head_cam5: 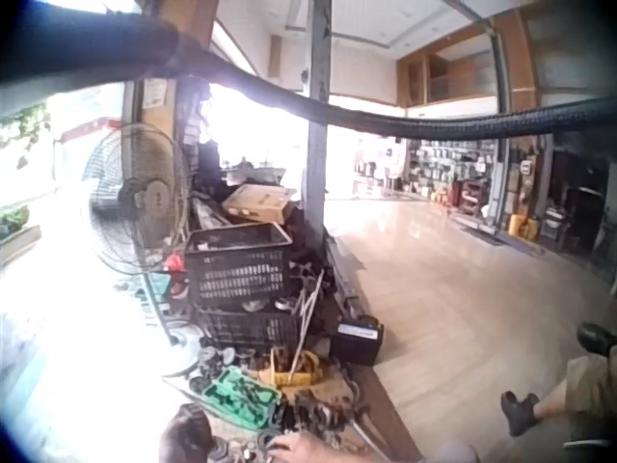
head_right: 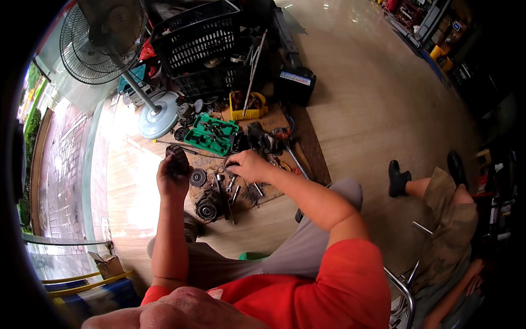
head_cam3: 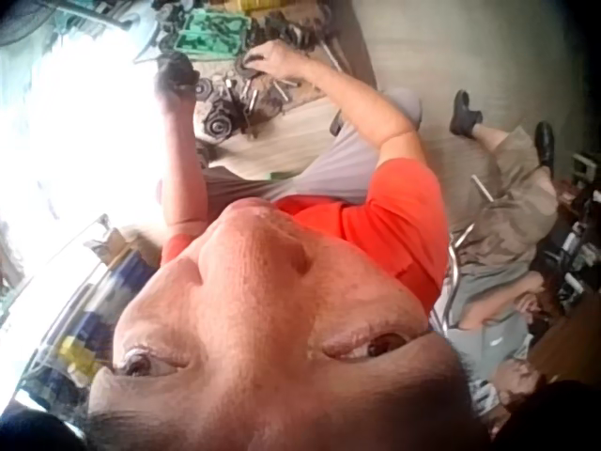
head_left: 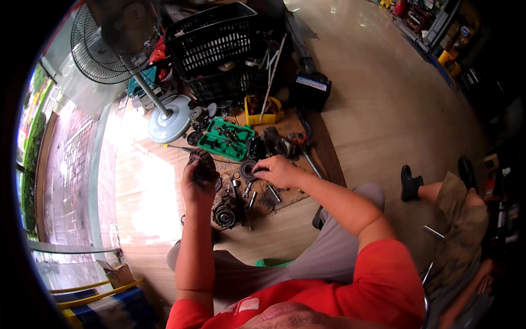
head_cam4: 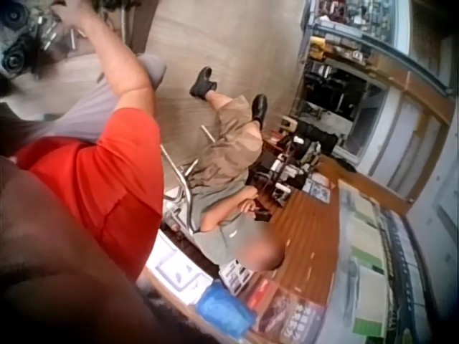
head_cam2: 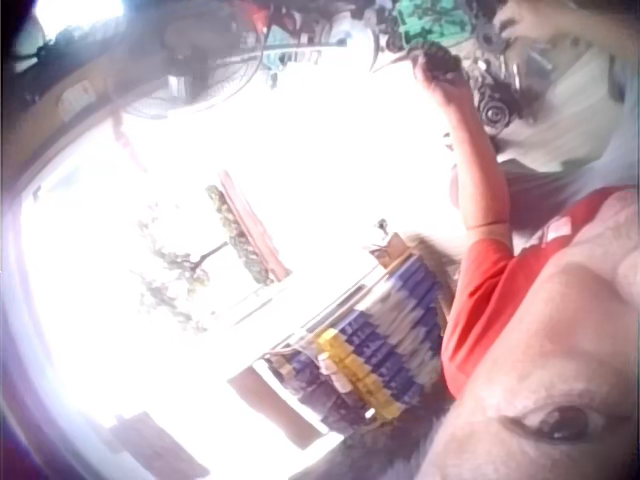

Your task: The person manipulates a gear-like mechanical component and a green circuit board by hand, fitting small parts together and using pliers to adjust internal elements.

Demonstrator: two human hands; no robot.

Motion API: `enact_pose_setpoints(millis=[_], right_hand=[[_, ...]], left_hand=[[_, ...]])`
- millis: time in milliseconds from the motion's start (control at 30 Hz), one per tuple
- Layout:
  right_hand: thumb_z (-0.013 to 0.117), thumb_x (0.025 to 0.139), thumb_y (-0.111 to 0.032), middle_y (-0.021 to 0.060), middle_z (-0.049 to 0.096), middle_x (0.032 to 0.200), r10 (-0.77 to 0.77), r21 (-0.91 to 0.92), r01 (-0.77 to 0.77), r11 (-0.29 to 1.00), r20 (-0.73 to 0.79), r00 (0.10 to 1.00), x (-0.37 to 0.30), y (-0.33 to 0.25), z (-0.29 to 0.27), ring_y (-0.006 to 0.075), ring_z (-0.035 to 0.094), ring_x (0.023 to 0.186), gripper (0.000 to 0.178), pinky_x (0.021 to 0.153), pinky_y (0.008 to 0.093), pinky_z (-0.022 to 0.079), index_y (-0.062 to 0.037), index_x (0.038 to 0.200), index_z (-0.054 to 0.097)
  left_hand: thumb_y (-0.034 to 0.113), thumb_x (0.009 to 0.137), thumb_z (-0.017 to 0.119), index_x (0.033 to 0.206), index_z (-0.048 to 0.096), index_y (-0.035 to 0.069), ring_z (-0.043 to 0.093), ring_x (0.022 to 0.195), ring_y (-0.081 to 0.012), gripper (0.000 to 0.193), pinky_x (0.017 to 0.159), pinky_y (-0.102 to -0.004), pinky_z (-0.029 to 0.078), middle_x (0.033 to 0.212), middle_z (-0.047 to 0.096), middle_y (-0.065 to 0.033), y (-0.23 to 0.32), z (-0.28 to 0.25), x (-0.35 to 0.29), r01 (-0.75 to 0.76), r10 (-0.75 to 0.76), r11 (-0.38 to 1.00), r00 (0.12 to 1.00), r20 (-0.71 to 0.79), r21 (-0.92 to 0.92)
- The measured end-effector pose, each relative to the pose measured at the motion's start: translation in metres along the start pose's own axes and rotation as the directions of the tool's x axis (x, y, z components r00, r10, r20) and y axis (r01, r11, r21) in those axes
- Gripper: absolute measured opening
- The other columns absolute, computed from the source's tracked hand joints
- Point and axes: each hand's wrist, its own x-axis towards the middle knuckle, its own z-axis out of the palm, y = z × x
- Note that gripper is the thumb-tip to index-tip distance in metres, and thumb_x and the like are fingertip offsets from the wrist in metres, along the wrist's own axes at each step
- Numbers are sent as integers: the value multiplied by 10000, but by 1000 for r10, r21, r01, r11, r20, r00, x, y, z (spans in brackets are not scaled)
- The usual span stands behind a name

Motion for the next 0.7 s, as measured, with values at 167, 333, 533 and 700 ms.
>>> enact_pose_setpoints(millis=[167,333,533,700], right_hand=[[672,865,-143,86,709,873,15,109,-15,994,5,1000,2,12,4,114,637,786,209,731,277,499,-12,1026,696],[648,896,-84,11,687,849,-9,183,11,983,-7,1000,6,10,5,41,573,790,180,698,225,471,19,1038,688],[649,873,-91,77,728,937,14,221,-11,975,-12,1000,9,18,10,83,635,839,222,782,259,510,16,1063,690],[651,874,-97,62,722,946,-15,280,12,960,10,1000,8,15,12,80,626,847,236,782,249,505,19,1077,681]], left_hand=[[267,840,640,921,663,180,651,842,-190,121,746,-398,464,879,689,9,-2,-4,3,16,-16,1000,999,-28,2],[260,841,637,944,652,168,637,815,-183,139,739,-382,462,859,678,6,1,-6,4,13,-14,1000,1000,13,12],[206,858,606,951,628,130,611,782,-178,122,683,-329,461,859,657,-8,3,13,-4,2,-1,1000,1000,17,-11],[224,854,618,925,630,152,604,766,-168,102,684,-341,453,823,646,11,2,11,-4,-13,12,1000,999,-46,-10]])
